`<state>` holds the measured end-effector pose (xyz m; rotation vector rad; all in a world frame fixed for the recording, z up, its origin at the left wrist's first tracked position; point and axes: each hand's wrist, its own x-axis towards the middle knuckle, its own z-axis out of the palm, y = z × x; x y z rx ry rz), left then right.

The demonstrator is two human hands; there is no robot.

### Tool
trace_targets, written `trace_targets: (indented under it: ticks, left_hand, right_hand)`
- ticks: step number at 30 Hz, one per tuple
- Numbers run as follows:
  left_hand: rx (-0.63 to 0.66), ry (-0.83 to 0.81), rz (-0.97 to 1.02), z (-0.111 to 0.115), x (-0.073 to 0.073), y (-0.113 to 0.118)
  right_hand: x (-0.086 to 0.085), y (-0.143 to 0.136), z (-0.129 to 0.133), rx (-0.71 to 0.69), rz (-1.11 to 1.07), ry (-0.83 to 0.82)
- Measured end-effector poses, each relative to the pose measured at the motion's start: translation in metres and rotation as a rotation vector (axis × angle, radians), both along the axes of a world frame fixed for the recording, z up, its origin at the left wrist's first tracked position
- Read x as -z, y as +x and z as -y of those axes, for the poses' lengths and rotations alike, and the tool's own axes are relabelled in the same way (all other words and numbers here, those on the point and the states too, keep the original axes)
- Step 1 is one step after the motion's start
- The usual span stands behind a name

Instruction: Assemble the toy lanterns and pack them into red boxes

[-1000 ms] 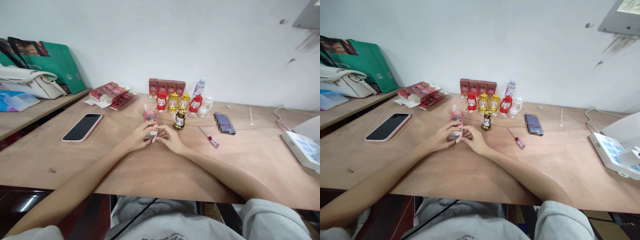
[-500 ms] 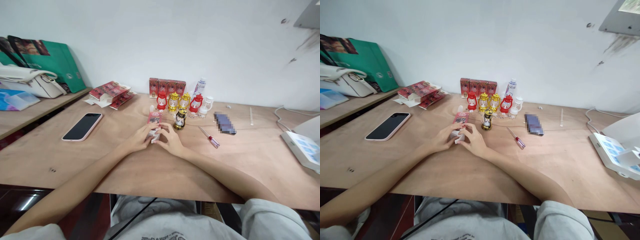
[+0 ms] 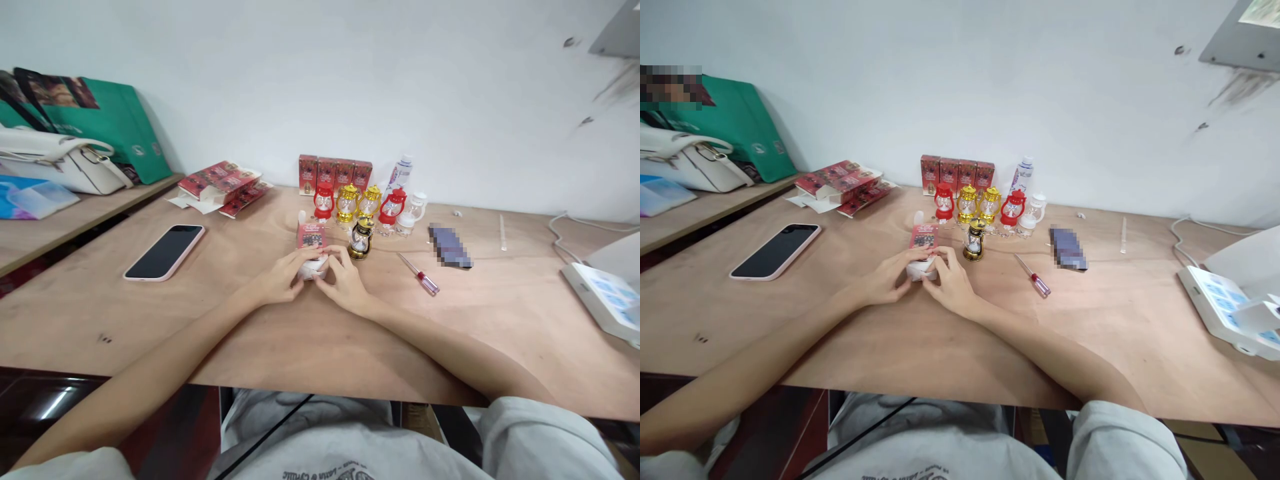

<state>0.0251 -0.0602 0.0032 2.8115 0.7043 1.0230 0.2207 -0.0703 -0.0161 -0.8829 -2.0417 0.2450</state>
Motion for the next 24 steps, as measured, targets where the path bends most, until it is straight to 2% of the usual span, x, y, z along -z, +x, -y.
trace_targets:
  ticks: [10,18,24]
  left_hand:
    - [-0.042,0.028,-0.016,0.0010,0.0001,0.0042]
    - [-0.071,0.025,-0.009,0.0002,0.0016,0.0024]
    - [-0.058,0.029,0.005,0.0009,0.0000,0.0040]
  right_hand:
    - [-0.0016,-0.0018,-0.0004,0.004,-0.114,-0.091]
    - [-0.0042,0.0020,-0.0022,-0.076,-0.099,-0.097]
    - [-0.0017,-0.0009,-0.0014,-0.019,-0.102,-0.090]
